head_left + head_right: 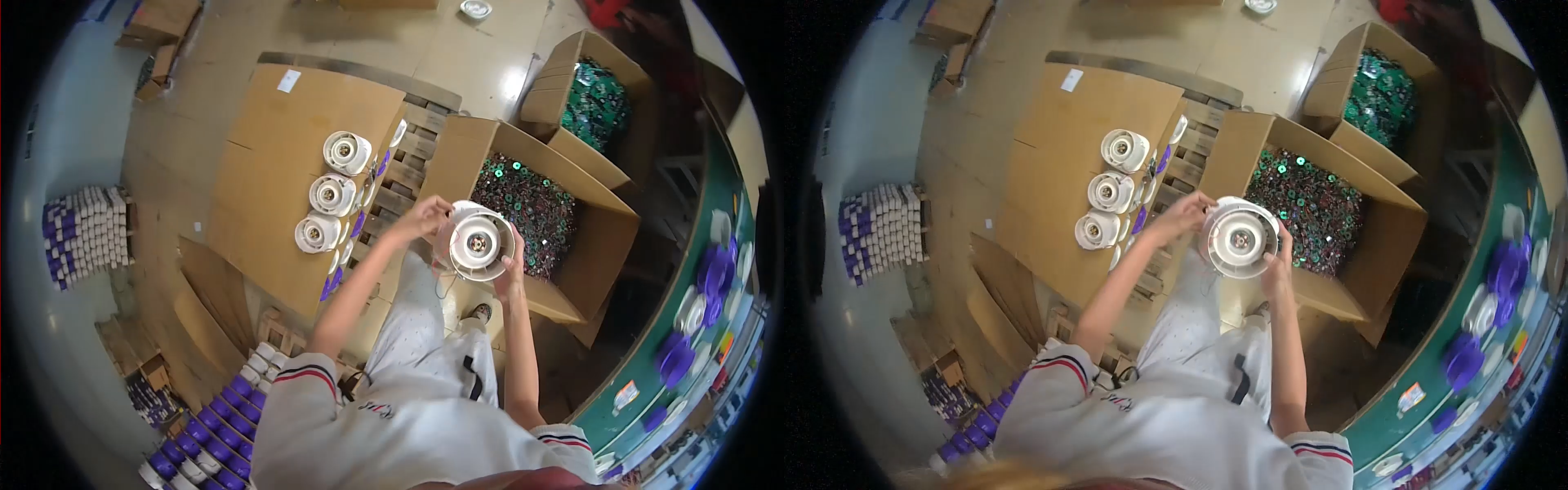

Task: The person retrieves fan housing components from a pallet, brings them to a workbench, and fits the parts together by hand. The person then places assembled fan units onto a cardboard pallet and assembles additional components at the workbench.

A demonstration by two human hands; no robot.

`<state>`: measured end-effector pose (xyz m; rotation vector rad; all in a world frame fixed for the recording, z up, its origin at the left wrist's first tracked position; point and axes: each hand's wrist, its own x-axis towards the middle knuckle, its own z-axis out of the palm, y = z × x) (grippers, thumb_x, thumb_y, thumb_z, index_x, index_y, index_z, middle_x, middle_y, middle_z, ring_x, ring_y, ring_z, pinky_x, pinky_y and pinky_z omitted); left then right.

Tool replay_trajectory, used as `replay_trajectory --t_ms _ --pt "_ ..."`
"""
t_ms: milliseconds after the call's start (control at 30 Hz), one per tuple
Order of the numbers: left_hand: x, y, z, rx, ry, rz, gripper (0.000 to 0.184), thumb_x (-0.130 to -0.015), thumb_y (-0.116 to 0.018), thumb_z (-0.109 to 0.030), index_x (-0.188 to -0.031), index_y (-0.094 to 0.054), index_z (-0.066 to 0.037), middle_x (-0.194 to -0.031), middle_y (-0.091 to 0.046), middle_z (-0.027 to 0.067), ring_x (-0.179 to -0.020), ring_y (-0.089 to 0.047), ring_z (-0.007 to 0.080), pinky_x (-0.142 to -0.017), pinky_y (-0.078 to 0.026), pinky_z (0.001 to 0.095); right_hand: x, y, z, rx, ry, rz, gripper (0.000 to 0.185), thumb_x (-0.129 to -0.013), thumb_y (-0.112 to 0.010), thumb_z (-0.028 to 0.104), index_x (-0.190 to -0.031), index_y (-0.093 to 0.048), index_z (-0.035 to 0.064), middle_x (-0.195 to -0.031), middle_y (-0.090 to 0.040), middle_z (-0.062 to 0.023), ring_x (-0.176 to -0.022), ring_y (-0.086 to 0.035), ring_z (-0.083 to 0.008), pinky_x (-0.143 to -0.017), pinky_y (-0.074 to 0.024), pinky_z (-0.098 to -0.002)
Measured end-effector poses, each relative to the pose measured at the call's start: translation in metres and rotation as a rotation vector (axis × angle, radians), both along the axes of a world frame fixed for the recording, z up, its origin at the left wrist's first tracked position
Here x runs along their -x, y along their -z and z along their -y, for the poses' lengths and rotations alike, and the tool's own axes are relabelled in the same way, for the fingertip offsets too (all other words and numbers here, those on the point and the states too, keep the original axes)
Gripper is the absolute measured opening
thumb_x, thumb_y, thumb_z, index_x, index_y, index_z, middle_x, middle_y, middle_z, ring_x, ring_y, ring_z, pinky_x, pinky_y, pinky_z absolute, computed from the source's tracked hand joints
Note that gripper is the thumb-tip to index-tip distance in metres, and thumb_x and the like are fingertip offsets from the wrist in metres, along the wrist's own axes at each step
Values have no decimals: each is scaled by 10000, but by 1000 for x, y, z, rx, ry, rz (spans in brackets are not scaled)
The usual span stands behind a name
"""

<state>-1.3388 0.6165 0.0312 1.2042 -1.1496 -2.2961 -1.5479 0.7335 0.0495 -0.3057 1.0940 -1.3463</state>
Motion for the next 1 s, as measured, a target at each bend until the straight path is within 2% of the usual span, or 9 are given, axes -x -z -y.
replay_trajectory --t_ms 200,233,433,633,700,733,800,933,1000 --pt "-38 115 180 -26 41 256 480 -820 -587 -393 -1160 -468 -76 -955 -575 67 -817 -550 117 -670 -481 272 -52 136 164 -27 -12 72 832 -673 -650 428 -1330 -254 107 -1330 -329 -109 -1240 -327 -259 -1030 -291 -421" --pt "-41 133 201 -28 -33 339 515 -840 -533 -440 -1185 -459 -65 -958 -578 67 -813 -559 130 -652 -484 279 -61 160 184 -54 13 163 800 -687 -633 410 -1330 -256 119 -1325 -337 -103 -1234 -336 -256 -1023 -299 -426" --pt "-65 256 312 17 314 481 444 -907 -372 -389 -1144 -507 -39 -975 -595 96 -795 -590 177 -659 -489 299 -98 277 260 -97 114 338 763 -720 -592 336 -1355 -217 143 -1331 -328 -98 -1234 -343 -269 -999 -338 -440" --pt "-51 304 369 155 350 518 369 -890 -389 -320 -1032 -602 -53 -903 -633 100 -744 -602 200 -645 -485 285 -105 342 290 -148 260 426 714 -724 -561 364 -1309 -306 44 -1290 -409 -126 -1183 -410 -278 -994 -335 -455" --pt "-57 319 383 909 231 709 326 -853 -432 -314 -981 -638 -97 -906 -639 103 -752 -608 236 -744 -466 329 -105 349 299 -118 287 424 704 -728 -547 370 -1300 -321 28 -1280 -421 -128 -1175 -418 -275 -989 -338 -458" --pt "-64 327 389 898 238 707 326 -853 -432 -314 -981 -638 -97 -906 -639 103 -752 -608 236 -744 -466 329 -104 355 304 -131 291 423 704 -728 -547 370 -1300 -321 28 -1280 -421 -128 -1175 -418 -275 -989 -338 -458" --pt "-83 343 396 1448 423 1010 311 -823 -463 -324 -932 -651 -102 -892 -635 118 -742 -604 279 -851 -397 393 -106 370 311 -99 298 365 700 -729 -544 363 -1301 -320 27 -1271 -427 -126 -1169 -423 -273 -983 -341 -455" --pt "-94 341 409 1150 463 960 321 -815 -474 -337 -867 -656 -78 -827 -633 122 -758 -596 287 -881 -338 426 -102 371 333 -76 175 266 741 -708 -569 366 -1330 -279 86 -1301 -380 -120 -1199 -384 -269 -988 -327 -459" --pt "-97 322 410 1014 417 894 311 -814 -475 -321 -803 -649 -64 -739 -617 131 -774 -586 279 -787 -385 401 -99 381 336 -76 113 236 774 -698 -590 325 -1347 -226 110 -1293 -335 -144 -1192 -359 -283 -931 -376 -465"
